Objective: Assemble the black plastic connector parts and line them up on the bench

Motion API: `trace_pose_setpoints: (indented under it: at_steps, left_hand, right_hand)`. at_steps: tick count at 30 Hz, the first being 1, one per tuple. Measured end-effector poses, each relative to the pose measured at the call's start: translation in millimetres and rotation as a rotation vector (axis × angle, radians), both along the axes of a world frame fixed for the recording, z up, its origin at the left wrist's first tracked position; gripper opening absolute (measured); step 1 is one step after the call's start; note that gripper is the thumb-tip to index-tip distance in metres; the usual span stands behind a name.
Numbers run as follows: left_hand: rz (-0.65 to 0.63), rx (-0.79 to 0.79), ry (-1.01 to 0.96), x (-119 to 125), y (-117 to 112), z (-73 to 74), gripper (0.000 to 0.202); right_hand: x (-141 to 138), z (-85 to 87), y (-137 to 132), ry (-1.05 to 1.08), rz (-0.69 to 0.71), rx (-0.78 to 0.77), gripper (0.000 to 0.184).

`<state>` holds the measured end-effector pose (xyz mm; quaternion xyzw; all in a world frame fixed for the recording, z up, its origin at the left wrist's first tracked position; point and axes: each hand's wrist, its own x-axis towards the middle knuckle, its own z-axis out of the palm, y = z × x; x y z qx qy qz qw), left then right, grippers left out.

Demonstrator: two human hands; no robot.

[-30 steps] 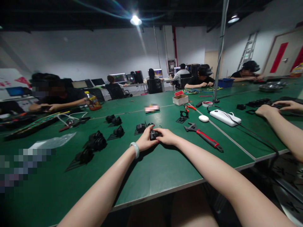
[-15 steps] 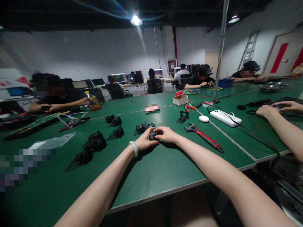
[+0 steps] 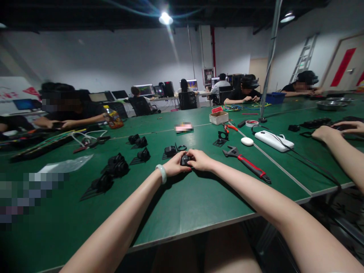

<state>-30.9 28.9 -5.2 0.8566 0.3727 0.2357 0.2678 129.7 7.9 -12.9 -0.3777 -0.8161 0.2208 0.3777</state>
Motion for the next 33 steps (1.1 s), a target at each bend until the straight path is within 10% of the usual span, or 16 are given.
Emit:
trace_pose_setpoints:
  at_steps: [12, 17, 33]
  left_hand:
    - [-0.003, -0.014, -0.015, -2.3, -1.7, -1.3, 0.062]
    - [0.059, 0.023, -0.020, -3.6, -1.4, -4.7, 0.074]
    - [0.082, 0.020, 0.032, 0.0, -4.5, 1.3, 0.056]
  right_hand:
    - [5.3, -1.2, -18.9, -0.116, 0.042, 0.327, 0.019]
    - [10.3, 0.9, -20.2, 0.120, -0.207, 0.209, 0.023]
    - [-6.2, 8.1, -26.6, 0.319, -0.189, 0.131, 0.019]
